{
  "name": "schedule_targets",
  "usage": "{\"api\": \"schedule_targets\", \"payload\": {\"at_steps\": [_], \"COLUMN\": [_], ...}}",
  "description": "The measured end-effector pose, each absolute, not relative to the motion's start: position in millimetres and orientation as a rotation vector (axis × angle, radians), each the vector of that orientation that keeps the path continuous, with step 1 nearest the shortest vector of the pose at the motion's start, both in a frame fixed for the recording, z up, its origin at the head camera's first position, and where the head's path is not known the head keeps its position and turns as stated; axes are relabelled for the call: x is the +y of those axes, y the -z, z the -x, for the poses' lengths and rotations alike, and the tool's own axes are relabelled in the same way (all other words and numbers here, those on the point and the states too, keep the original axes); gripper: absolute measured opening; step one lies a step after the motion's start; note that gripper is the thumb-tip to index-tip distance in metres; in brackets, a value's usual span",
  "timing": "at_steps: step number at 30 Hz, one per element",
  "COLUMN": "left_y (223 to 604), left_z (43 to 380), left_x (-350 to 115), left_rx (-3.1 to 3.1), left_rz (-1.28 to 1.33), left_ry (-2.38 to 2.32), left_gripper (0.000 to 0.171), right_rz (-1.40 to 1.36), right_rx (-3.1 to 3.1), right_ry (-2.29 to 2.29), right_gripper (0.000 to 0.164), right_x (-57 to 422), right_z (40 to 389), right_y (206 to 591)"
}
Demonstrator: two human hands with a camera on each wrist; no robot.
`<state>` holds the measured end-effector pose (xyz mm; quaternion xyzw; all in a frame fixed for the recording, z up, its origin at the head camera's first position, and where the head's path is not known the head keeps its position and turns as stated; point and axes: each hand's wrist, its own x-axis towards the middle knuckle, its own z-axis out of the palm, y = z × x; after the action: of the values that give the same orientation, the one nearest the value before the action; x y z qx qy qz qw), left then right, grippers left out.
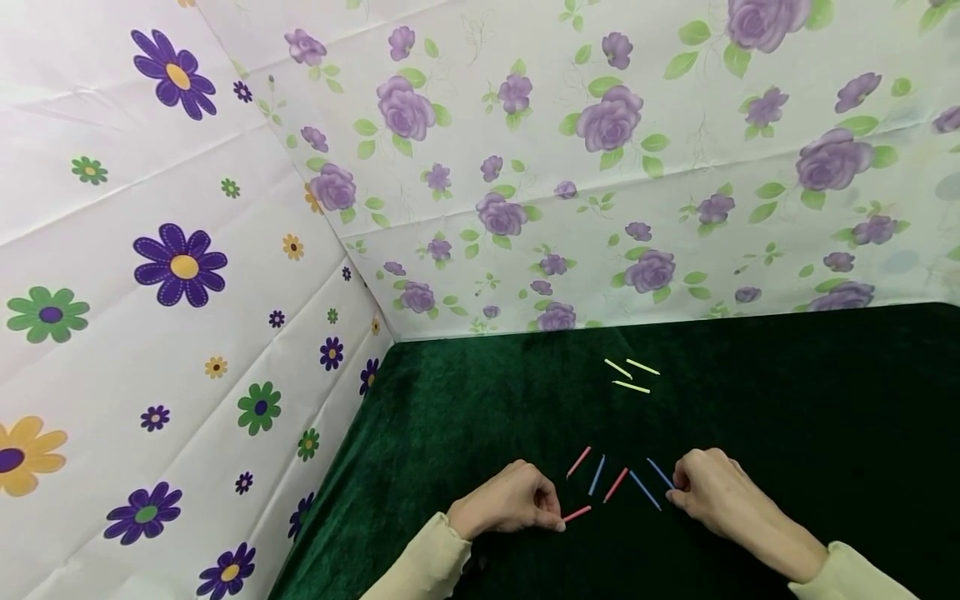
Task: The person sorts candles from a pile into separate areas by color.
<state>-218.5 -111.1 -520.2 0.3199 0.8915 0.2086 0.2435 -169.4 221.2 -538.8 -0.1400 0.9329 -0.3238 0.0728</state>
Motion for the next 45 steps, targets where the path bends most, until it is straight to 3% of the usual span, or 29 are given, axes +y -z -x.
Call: {"api": "schedule_targets", "payload": {"at_steps": [19, 45], "left_y": [521.0, 521.2], "left_z": [219.2, 218.8], "left_x": [-112.6, -112.3], "left_rx": [2.444, 2.439], "left_rz": [-0.862, -0.880], "left_ry": [-0.575, -0.566], "left_gripper": [0.016, 0.015], "right_rz": [0.341, 0.438], "right_rx": [2.757, 2.837], "right_ry": [0.995, 0.976], "right_gripper": [0.006, 0.010], "right_x": [220.2, 238.2], "right_z": [174.1, 184.1], "right_y": [537.2, 527.2]}}
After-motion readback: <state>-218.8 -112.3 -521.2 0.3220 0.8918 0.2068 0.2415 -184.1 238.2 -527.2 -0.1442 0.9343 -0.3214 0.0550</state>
